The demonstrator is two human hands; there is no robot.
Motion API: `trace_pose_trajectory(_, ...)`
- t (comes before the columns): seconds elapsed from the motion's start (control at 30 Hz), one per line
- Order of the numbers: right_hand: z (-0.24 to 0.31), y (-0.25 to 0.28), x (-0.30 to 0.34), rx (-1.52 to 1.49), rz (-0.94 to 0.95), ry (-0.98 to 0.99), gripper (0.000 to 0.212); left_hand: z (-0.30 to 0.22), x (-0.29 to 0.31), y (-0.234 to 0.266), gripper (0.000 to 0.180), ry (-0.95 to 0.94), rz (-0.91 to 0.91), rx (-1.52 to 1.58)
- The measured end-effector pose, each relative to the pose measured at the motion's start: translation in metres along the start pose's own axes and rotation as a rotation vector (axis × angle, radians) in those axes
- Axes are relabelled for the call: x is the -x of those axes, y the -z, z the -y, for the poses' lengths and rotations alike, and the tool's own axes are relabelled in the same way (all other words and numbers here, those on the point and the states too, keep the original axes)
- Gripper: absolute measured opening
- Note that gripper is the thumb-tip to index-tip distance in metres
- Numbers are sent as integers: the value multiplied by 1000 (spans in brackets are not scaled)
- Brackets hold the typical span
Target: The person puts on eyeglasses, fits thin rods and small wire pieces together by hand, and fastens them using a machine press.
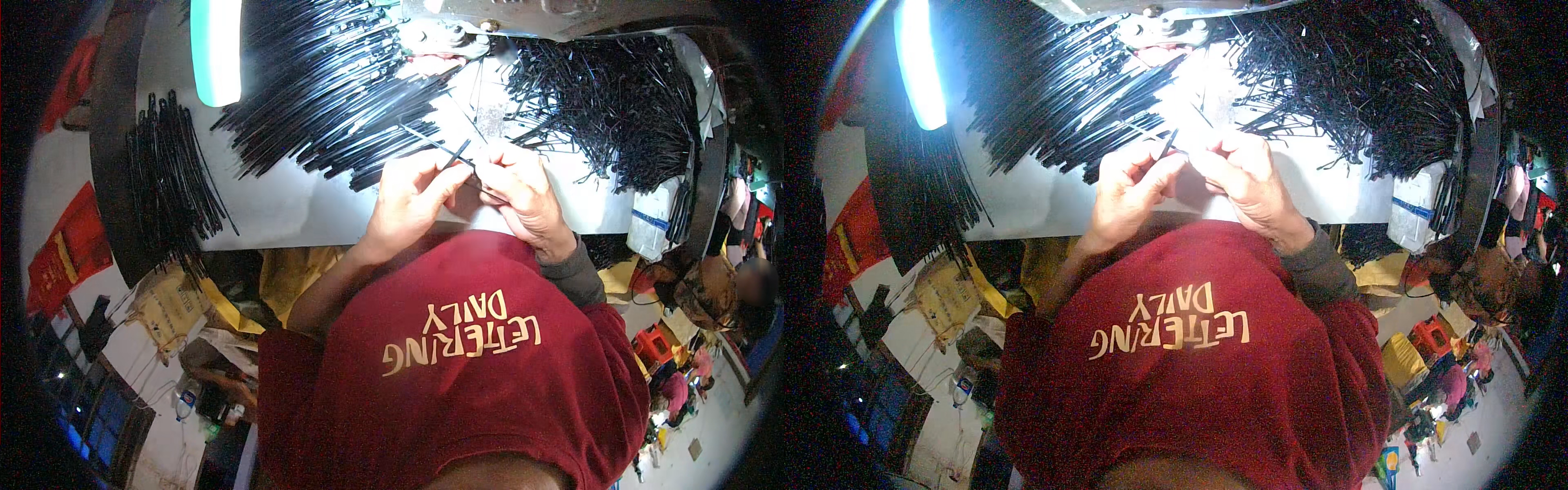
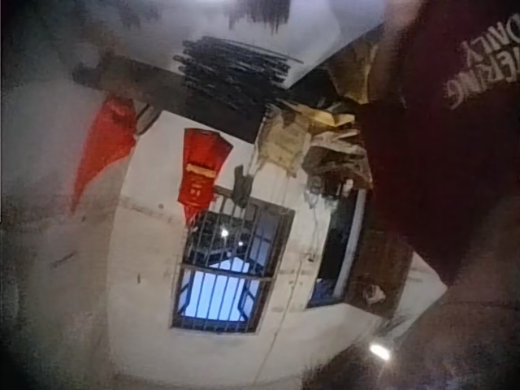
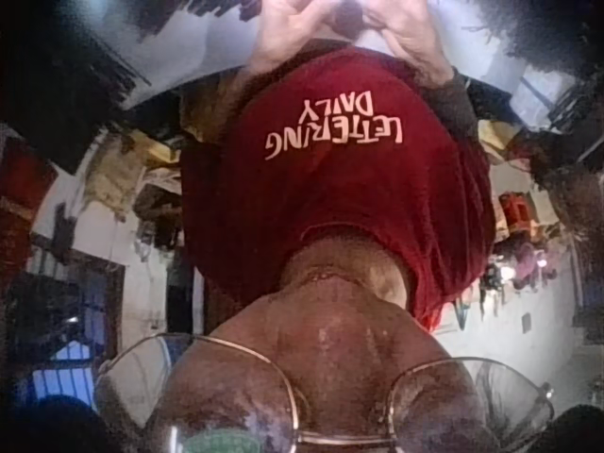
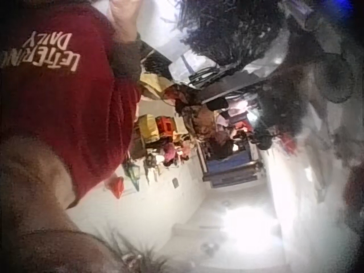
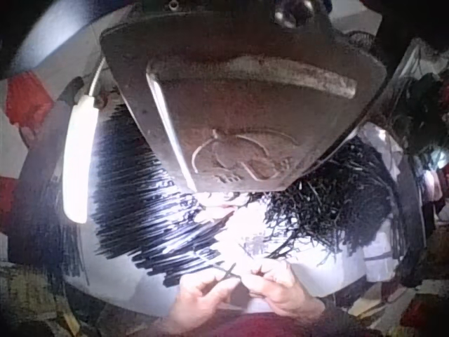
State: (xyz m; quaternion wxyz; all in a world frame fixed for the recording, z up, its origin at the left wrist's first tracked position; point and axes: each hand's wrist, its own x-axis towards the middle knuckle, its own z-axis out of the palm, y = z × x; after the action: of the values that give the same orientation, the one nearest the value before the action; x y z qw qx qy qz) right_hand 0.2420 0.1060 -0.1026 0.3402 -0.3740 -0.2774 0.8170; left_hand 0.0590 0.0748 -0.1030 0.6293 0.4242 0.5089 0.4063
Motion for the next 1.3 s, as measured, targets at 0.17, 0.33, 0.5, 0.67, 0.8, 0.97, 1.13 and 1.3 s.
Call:
trace_pose_trajectory(0.17,2,-5,-4,31,-27,9,9,0,2,7,16,217,42,260)
trace_pose_trajectory(0.33,2,-8,-6,44,-63,26,9,-1,1,9,17,292,86,453)
trace_pose_trajectory(0.5,-4,-10,-7,673,-161,242,7,2,1,11,16,320,118,468)
trace_pose_trajectory(0.67,15,-22,-8,890,-69,284,13,-1,4,13,15,346,160,564)
trace_pose_trajectory(0.8,16,-21,-9,1039,-20,308,15,4,7,12,17,348,112,537)
trace_pose_trajectory(0.97,16,-14,-8,979,31,258,12,5,10,12,17,346,133,522)
trace_pose_trajectory(1.13,16,-18,-5,1103,50,411,12,2,9,13,17,315,157,549)
trace_pose_trajectory(1.3,1,-16,-3,1210,-26,588,16,5,8,16,17,294,193,520)
